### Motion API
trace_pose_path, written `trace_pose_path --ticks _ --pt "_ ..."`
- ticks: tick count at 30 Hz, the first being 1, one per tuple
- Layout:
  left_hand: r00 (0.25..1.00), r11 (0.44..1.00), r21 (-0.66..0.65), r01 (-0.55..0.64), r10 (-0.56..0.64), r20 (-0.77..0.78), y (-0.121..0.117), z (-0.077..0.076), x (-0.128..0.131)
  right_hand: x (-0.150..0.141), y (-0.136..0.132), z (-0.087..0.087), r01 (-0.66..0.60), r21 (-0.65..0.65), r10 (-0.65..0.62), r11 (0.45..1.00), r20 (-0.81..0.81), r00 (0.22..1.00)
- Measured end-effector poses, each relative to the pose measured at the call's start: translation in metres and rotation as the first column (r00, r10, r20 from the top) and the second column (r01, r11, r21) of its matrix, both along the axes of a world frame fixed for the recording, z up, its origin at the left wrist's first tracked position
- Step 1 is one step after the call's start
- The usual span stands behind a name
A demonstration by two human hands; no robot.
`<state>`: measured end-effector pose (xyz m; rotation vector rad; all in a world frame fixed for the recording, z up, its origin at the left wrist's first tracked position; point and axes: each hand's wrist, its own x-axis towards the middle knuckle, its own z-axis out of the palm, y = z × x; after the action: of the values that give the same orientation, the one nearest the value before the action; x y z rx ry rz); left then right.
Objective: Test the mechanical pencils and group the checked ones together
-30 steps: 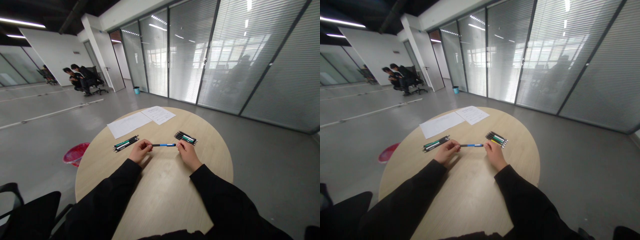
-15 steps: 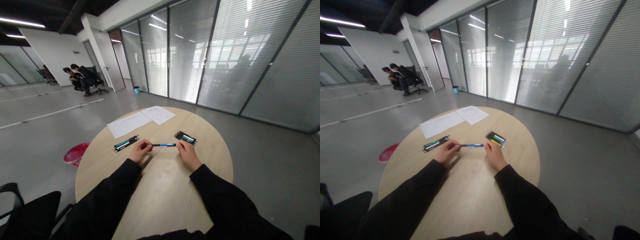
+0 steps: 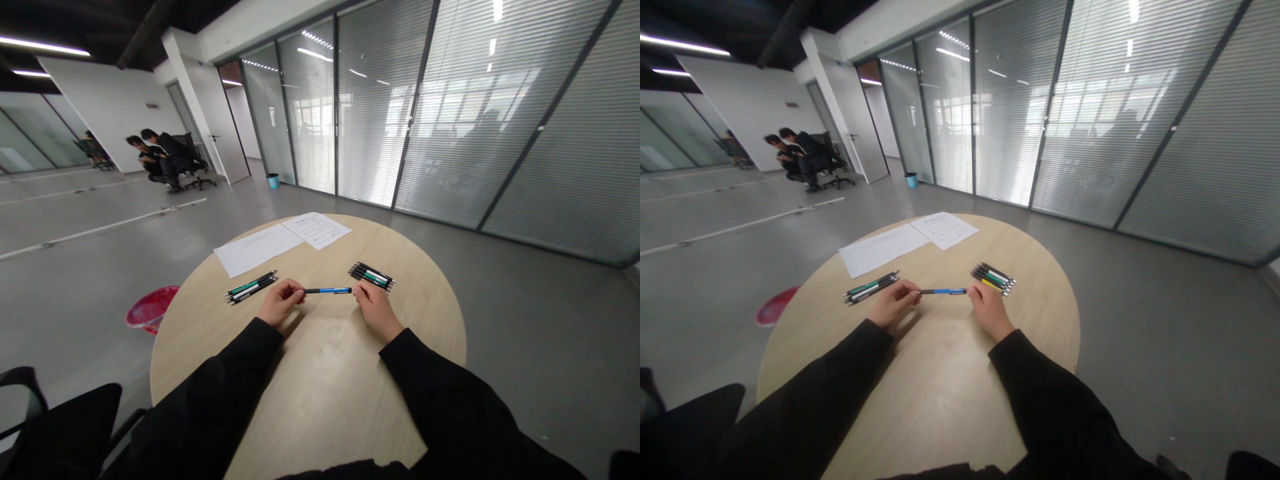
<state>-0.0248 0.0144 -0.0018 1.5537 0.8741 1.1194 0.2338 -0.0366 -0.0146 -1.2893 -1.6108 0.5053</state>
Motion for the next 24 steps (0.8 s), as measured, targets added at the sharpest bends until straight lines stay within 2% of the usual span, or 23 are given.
trace_pose_path --ticks 13,24 --pt "0.999 0.999 -0.032 -0.019 0.021 0.035 -0.001 0.0025 0.0011 -0.0003 -0.0001 0.0005 0.038 0.03 -0.038 0.999 -0.019 0.999" --pt "0.999 0.999 -0.034 -0.035 0.037 0.033 -0.0006 0.0 0.0004 -0.0003 0.0029 -0.0073 0.037 0.018 -0.034 0.999 -0.176 0.984"
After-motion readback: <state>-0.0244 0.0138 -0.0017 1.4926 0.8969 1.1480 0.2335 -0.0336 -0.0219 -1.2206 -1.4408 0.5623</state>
